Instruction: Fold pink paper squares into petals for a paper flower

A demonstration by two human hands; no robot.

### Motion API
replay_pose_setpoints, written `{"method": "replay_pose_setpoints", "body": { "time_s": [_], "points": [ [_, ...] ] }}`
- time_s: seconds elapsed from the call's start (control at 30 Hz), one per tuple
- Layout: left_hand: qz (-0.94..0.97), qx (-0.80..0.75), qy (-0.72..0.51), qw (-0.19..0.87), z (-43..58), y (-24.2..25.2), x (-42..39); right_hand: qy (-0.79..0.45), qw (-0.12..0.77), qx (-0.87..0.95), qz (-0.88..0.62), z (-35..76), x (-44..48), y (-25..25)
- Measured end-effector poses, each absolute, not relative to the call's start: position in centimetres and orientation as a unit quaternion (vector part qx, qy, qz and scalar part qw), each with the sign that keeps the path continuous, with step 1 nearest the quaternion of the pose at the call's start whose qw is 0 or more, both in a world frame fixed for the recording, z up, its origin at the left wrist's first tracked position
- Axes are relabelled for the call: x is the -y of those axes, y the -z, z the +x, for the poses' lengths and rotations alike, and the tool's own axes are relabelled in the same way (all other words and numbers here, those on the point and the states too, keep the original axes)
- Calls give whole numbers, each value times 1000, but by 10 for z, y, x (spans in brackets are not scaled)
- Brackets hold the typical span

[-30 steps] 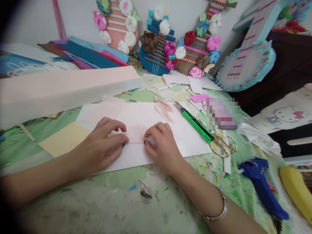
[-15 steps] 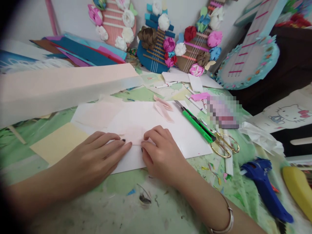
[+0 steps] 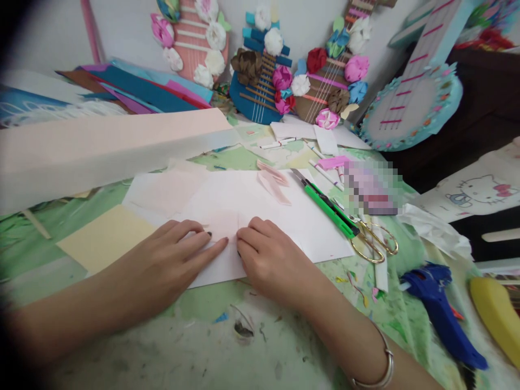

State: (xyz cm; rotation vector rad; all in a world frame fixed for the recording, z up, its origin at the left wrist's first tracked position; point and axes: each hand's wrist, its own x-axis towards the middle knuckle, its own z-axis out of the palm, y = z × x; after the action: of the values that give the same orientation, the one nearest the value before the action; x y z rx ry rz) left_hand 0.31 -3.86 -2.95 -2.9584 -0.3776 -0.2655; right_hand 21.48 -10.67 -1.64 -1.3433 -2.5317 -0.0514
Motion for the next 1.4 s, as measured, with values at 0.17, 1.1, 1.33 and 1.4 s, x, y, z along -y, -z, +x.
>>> {"method": "replay_pose_setpoints", "body": {
  "time_s": [0.17, 1.1, 1.33, 1.4],
  "points": [
    [-986, 123, 94, 61, 2, 29, 38, 25, 105, 879, -464, 217, 109, 14],
    [-993, 71, 97, -4, -2, 14, 18, 2, 65, 879, -472, 220, 111, 4],
    [-992, 72, 98, -33, -4, 10, 17, -8, 69, 877, -476, 220, 112, 3],
    [-991, 75, 102, -40, -4, 10, 17, -8, 77, 876, -475, 220, 112, 3]
  ]
}}
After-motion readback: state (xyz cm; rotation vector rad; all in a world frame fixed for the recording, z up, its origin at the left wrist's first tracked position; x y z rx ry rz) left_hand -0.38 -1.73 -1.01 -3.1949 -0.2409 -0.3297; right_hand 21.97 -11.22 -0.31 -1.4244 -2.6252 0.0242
